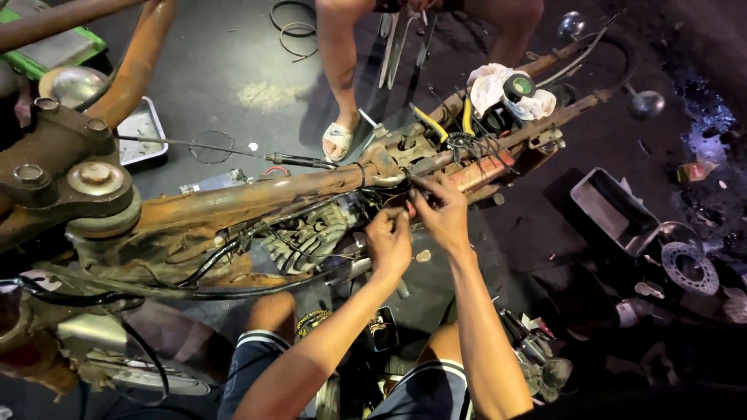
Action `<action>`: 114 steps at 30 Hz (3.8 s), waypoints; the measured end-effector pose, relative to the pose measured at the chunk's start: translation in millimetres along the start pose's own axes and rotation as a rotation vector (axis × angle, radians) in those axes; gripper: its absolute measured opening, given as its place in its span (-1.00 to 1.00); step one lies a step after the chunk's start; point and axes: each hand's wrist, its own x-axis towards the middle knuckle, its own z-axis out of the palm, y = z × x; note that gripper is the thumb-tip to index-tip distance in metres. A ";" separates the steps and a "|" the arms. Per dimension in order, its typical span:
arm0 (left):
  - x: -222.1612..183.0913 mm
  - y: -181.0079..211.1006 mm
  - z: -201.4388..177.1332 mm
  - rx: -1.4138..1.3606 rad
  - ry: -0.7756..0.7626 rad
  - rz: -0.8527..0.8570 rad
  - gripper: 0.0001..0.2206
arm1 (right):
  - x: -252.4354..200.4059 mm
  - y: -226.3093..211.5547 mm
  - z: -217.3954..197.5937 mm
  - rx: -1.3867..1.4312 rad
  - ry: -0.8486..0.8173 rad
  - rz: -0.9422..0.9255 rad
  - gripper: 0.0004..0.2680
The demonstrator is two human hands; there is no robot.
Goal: Repairing and connecting the wiring harness on a motorcycle frame using pliers and electrical tape.
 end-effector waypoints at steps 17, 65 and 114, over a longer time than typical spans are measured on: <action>25.0 30.7 -28.7 -0.183 -0.317 0.565 -0.86 | -4.3 2.5 -2.0 0.215 0.026 0.252 -0.85; 32.8 10.4 -13.5 -0.078 -0.153 0.463 -0.84 | 8.4 16.3 -7.6 0.359 -0.081 0.502 -0.85; 105.9 89.9 -37.8 1.210 -0.523 1.002 -0.53 | 9.9 -67.8 3.7 -0.119 0.086 -0.010 -0.92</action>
